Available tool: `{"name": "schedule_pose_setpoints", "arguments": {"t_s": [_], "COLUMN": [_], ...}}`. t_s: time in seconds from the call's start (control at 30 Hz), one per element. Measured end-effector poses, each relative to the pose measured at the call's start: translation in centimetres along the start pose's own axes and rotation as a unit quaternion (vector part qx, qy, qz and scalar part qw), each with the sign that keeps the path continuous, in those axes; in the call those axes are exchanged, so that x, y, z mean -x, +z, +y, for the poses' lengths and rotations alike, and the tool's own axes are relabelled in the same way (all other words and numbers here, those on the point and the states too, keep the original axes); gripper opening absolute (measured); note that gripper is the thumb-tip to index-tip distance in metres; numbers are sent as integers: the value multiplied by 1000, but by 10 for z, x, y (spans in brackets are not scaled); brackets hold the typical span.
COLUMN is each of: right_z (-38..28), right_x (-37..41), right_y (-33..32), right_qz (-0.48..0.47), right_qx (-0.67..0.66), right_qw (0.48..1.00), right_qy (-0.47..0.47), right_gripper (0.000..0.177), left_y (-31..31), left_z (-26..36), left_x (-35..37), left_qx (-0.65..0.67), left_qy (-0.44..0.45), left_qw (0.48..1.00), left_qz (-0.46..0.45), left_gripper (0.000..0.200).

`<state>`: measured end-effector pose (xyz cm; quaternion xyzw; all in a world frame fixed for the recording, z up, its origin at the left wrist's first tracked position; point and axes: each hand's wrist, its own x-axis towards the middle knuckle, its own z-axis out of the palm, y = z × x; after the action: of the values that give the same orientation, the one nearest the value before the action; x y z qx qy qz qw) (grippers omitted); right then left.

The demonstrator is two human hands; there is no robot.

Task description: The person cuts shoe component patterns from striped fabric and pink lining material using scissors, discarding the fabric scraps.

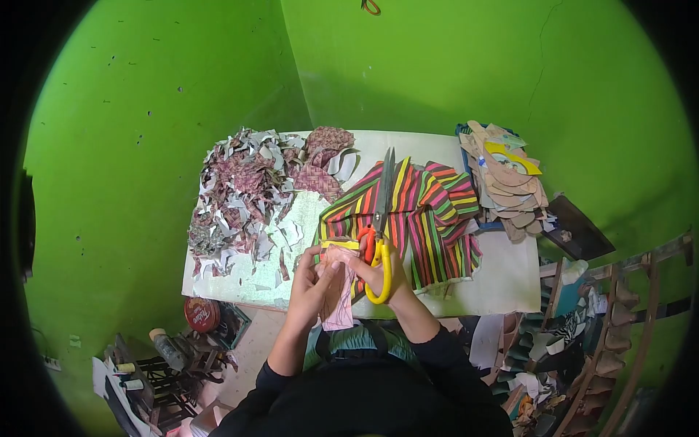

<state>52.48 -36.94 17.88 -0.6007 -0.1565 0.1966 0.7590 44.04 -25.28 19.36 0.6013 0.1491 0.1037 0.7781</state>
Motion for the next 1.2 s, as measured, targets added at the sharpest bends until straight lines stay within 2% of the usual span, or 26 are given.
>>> {"name": "schedule_pose_setpoints", "arguments": {"t_s": [0.07,0.27,0.33,0.4,0.53,0.6,0.67,0.77,0.8,0.83,0.87,0.93,0.97,1.0,1.03,1.07,1.13,1.17,1.2], "right_z": [4,4,7,10,7,-9,-17,-19,-19,-18,-17,-12,-13,-14,-15,-15,-15,-17,-21], "right_x": [-1,-1,-2,-2,0,5,8,19,22,26,31,41,45,49,51,52,53,54,55], "right_y": [-1,1,1,2,-1,-9,-17,-43,-44,-44,-44,-51,-51,-52,-53,-53,-53,-52,-51], "right_qz": [-22,-24,-19,4,2,-63,-71,-183,-184,-97,2,-28,-119,-205,-270,-270,-214,-214,-244], "right_qx": [41,77,88,39,26,-41,0,187,188,-62,-305,-276,-139,3,107,107,-59,-59,13], "right_qw": [999,996,995,999,998,993,994,965,965,969,862,866,920,942,938,938,921,921,936], "right_qy": [1,-27,-42,-37,-64,93,78,3,4,218,406,415,346,265,191,192,319,319,254], "right_gripper": [28,25,25,29,30,31,25,18,18,18,18,20,18,16,20,20,11,11,15], "left_y": [-2,-9,-4,-4,-8,-13,-21,-36,-38,-39,-40,-39,-37,-36,-34,-33,-32,-32,-33], "left_z": [-1,-8,-9,-9,-3,7,11,17,21,25,28,33,38,42,44,46,48,48,47], "left_x": [-3,-12,-13,-13,-13,-12,-13,-13,-12,-11,-9,-8,-7,-7,-6,-6,-5,-6,-6], "left_qx": [20,-56,60,71,79,76,72,80,81,86,90,82,74,66,71,72,34,34,29], "left_qy": [-1,20,26,27,7,15,24,16,16,16,16,17,16,15,17,16,22,22,19], "left_qw": [1000,998,998,997,996,996,995,996,996,995,995,996,997,997,997,997,999,999,999], "left_qz": [-8,-27,-24,-29,-43,-51,-60,-45,-44,-43,-41,-40,-32,-24,-30,-29,-37,-36,-42], "left_gripper": [23,16,17,18,22,22,22,22,22,22,22,21,19,17,18,18,18,18,20]}}
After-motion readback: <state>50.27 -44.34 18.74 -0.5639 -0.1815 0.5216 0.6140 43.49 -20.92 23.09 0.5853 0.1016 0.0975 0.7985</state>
